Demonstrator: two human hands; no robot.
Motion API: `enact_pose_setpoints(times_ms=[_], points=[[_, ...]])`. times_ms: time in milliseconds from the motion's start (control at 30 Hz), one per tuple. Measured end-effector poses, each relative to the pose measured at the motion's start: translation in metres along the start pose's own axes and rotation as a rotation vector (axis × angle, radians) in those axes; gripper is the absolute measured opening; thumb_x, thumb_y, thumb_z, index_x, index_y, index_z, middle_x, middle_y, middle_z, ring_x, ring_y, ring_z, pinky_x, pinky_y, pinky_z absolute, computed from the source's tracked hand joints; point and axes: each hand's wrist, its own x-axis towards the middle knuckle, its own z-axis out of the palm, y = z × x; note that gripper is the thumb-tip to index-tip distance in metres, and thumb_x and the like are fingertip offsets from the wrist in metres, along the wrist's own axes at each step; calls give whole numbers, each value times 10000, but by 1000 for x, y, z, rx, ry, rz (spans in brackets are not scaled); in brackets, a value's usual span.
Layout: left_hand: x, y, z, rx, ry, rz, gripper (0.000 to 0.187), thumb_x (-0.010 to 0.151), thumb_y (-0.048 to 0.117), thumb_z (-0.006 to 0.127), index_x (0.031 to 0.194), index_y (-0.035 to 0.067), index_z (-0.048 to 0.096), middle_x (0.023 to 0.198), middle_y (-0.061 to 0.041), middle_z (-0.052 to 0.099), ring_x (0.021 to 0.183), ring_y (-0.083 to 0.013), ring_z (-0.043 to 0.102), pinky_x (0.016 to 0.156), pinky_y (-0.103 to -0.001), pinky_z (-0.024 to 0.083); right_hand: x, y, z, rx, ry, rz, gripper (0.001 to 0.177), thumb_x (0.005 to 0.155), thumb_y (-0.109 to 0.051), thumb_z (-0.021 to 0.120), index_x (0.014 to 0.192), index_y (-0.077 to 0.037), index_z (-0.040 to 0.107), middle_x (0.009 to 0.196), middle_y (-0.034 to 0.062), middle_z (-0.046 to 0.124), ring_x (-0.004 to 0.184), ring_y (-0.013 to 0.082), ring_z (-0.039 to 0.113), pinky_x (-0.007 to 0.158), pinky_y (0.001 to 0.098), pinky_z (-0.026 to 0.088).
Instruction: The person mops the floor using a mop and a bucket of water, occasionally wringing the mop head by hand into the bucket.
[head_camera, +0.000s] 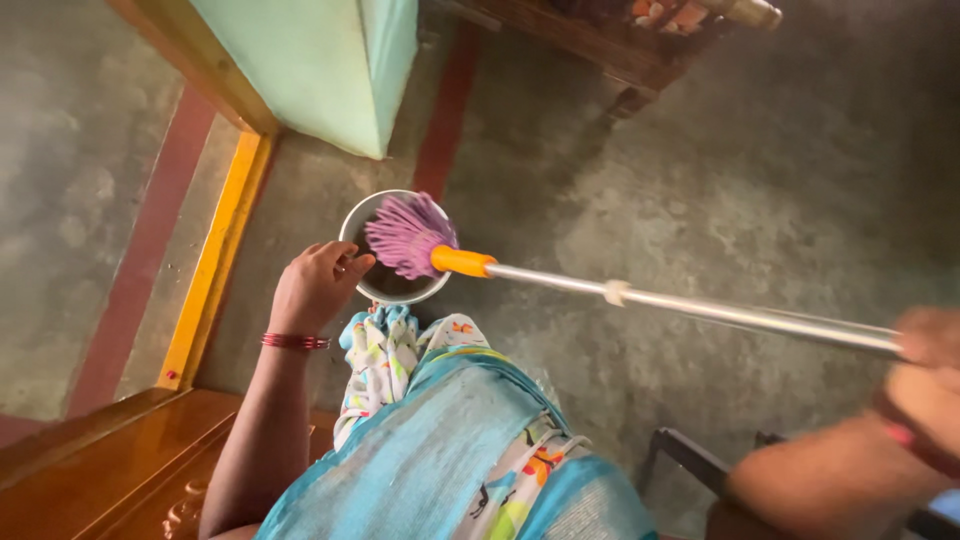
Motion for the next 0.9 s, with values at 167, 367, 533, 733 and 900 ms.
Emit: enact_pose_setpoints(times_ms=[167,367,533,733,900], points=[[5,-27,4,-17,37,19,354,883,377,759,1039,59,765,923,-147,732,818,-323,710,722,-418,550,-16,124,62,113,-69,144,779,980,-769,494,1231,-35,568,650,48,505,524,221,498,595,416,497],[5,-54,-3,-31,2,-44,293,891,359,749,943,71,750,869,-146,721,801,-350,697,707,-442,539,-83,306,148,148,-264,252,653,1018,-630,564,1200,-3,570,810,43,601,770,192,621,850,408,564],[7,-83,3,-39,-4,-69,249,896,343,722,919,96,748,842,-152,713,797,-355,688,699,-451,537,-145,420,155,-104,-356,365,405,1060,-374,631,1156,16,580,968,81,712,925,188,710,912,356,576],[11,-121,25,6,-141,-95,321,925,408,667,900,104,766,871,-147,746,874,-359,699,762,-474,546,-188,493,106,-522,-402,560,386,1061,-397,585,1165,-43,697,1054,78,778,897,200,701,814,350,574],[13,-130,40,57,-287,-183,376,914,460,621,987,129,783,925,-170,751,909,-381,699,815,-493,547,-159,479,59,-348,-61,1215,644,931,-535,528,1380,-74,558,1367,219,537,1173,360,688,883,478,588]])
